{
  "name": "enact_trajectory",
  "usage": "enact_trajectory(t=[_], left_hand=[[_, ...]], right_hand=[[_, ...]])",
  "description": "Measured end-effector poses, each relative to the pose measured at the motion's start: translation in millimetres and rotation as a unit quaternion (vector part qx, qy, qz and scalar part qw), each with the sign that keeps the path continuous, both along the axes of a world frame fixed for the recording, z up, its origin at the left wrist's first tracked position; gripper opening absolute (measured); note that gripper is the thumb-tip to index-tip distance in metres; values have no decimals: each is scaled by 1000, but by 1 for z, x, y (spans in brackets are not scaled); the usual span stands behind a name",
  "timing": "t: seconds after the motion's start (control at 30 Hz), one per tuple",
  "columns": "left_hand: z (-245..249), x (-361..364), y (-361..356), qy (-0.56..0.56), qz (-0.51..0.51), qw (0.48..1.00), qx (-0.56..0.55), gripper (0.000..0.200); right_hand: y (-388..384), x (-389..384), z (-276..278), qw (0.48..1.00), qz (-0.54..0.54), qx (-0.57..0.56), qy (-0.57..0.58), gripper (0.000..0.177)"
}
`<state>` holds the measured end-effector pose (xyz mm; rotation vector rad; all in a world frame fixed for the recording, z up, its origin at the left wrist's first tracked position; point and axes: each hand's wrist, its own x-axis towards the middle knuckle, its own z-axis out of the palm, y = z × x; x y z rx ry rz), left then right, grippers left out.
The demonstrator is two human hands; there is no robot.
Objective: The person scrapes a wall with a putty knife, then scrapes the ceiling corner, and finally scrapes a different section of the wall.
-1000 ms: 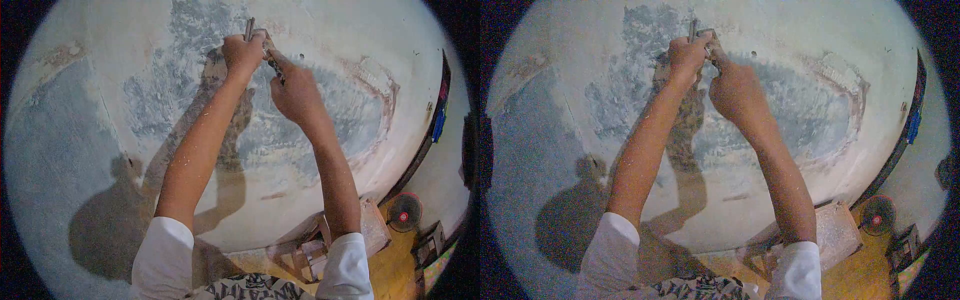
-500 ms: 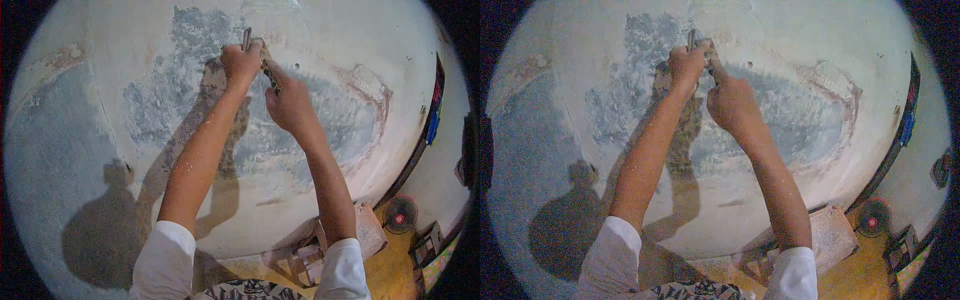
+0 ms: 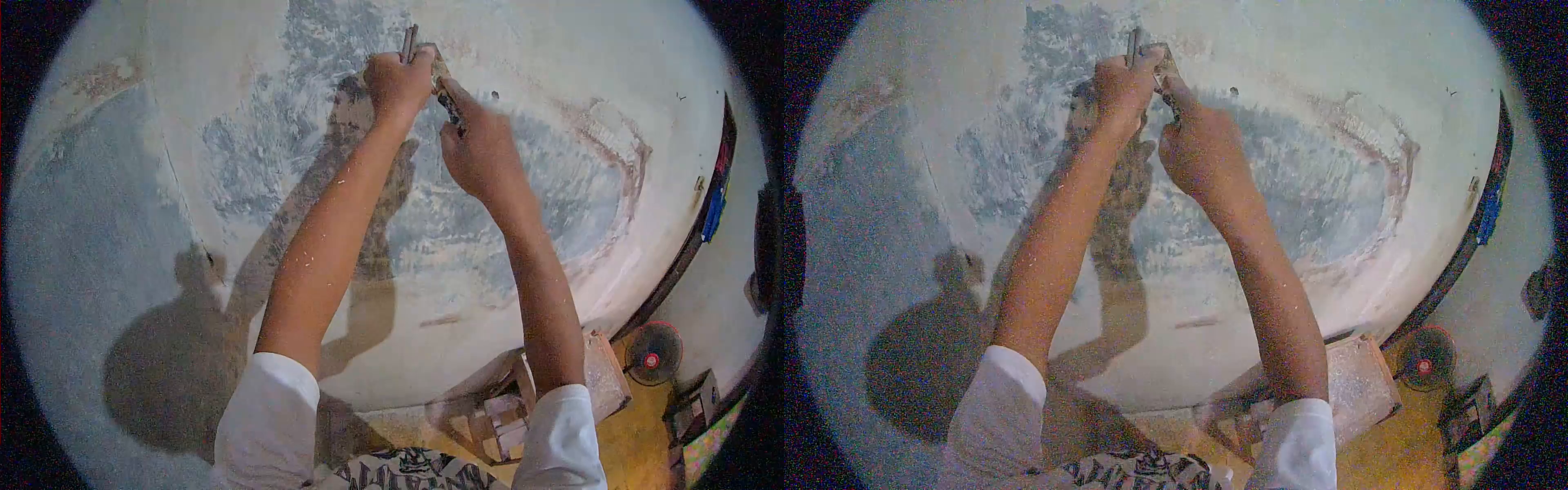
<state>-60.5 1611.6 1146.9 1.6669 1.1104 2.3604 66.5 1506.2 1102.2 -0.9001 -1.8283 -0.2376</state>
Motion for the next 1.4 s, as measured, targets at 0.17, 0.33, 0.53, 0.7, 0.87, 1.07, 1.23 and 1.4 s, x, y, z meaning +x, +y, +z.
enact_trajectory(t=[0.17,0.33,0.53,0.7,0.87,1.07,1.23,1.4], left_hand=[[0,-1,-8,7,9,1000,-17,43],[-3,4,-9,-12,-13,1000,-19,43],[0,4,-7,-10,20,1000,-17,43],[-2,6,-10,-8,18,1000,-9,42],[-2,10,-13,-28,14,999,-21,41],[-3,10,-10,-17,73,997,-15,45],[1,12,-15,-10,99,995,-7,47],[-5,17,-29,-20,74,997,-7,46]], right_hand=[[4,6,7,1000,12,7,-7,53],[4,7,-1,1000,5,0,-11,54],[7,6,0,1000,0,4,-9,53],[15,11,1,999,6,30,-21,52],[1,-1,-3,1000,-16,-7,-11,52],[13,2,-2,1000,5,12,-6,52],[8,9,5,999,22,29,-5,51],[11,12,1,999,32,23,-5,51]])
